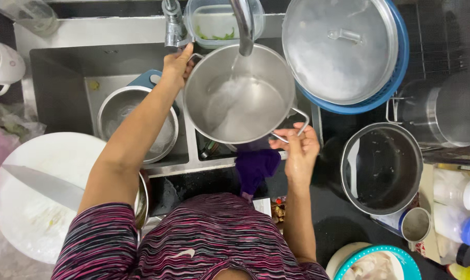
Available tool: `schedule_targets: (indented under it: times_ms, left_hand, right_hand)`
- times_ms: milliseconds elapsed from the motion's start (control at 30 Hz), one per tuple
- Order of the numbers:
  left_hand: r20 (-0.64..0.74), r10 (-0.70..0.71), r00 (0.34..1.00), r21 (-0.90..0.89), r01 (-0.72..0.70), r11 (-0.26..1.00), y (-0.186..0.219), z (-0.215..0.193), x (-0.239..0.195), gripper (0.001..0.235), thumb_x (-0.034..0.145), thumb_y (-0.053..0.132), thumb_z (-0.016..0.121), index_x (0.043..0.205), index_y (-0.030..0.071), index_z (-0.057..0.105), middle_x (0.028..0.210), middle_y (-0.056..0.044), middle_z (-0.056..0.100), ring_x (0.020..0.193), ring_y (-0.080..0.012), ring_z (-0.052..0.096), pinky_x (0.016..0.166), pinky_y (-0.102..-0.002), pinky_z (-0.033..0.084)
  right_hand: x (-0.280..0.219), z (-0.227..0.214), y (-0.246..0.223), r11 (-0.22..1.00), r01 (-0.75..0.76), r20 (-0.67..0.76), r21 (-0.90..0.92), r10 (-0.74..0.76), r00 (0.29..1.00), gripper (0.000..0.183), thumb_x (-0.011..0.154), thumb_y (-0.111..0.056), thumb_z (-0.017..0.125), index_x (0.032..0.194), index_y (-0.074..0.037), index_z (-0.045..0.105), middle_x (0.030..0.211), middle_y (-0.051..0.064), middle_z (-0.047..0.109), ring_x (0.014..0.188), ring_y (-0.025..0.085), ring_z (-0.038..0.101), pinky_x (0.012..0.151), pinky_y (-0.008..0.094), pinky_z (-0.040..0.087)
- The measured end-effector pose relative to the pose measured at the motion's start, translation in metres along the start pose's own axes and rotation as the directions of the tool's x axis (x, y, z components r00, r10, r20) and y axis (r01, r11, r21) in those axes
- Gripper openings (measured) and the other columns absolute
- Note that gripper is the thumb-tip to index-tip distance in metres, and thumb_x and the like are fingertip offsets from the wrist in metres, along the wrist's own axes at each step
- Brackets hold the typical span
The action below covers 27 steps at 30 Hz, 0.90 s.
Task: The person uses chopsticks to remove boiled meat pieces from a pot on an induction cooktop and places them into a bowl. They then rinse the pot at the sink, scrub it by hand, and refill it with water.
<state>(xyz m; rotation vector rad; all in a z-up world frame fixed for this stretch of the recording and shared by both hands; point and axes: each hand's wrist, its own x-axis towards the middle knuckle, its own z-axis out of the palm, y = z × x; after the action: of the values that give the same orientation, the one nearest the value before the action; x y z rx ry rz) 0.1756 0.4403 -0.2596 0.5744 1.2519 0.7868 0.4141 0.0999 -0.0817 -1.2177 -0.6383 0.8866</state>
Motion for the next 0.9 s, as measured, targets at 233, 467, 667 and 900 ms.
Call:
schedule_targets:
  times_ms: [233,467,667,900]
  left_hand:
    - [0.387,-0.23,0.893,-0.058,0.273,0.96,-0.018,-0.052,-0.141,0.024,0.106,0.02,0.052,0.097,0.002,0.065,0.07,0.0,0.056,0.053,-0.0093,0.045,0.043,-0.023,0.03]
    - [0.18,0.054,0.982,-0.078,-0.04,0.996,0.055,-0.163,-0.264,0.037,0.11,0.036,0.05,0.089,0.009,0.061,0.058,0.008,0.035,0.043,-0.006,0.022,0.037,-0.026,0.014]
    - [0.23,0.148,0.962,-0.241,-0.09,0.966,0.049,-0.156,-0.24,0.036,0.111,0.035,0.048,0.09,0.009,0.061,0.061,0.004,0.043,0.046,-0.0085,0.029,0.042,-0.026,0.02]
    - [0.445,-0.059,0.894,-0.326,0.223,0.919,-0.006,-0.16,-0.278,0.03,0.107,0.031,0.05,0.099,0.005,0.062,0.064,0.005,0.043,0.05,-0.0074,0.034,0.042,-0.022,0.024]
  right_hand:
    - [-0.01,-0.062,-0.024,0.986,-0.034,-0.179,-0.165,0.004,0.984,0.021,0.113,-0.014,0.048,0.114,0.002,0.063,0.069,0.006,0.063,0.045,0.01,0.054,0.035,0.02,0.036]
    - [-0.042,-0.014,0.018,0.98,-0.093,0.065,-0.175,0.106,0.992,0.021,0.11,-0.017,0.053,0.112,0.002,0.062,0.07,0.009,0.065,0.046,0.012,0.053,0.037,0.025,0.039]
    - [-0.007,0.005,-0.019,0.978,0.03,0.103,-0.208,-0.008,0.995,0.019,0.114,-0.016,0.05,0.115,0.002,0.057,0.073,0.01,0.066,0.048,0.013,0.056,0.042,0.026,0.043]
    - [-0.05,-0.036,-0.023,0.978,-0.113,-0.009,-0.174,0.114,0.993,0.023,0.109,-0.014,0.057,0.118,0.006,0.063,0.072,0.007,0.061,0.045,0.009,0.046,0.039,0.024,0.038]
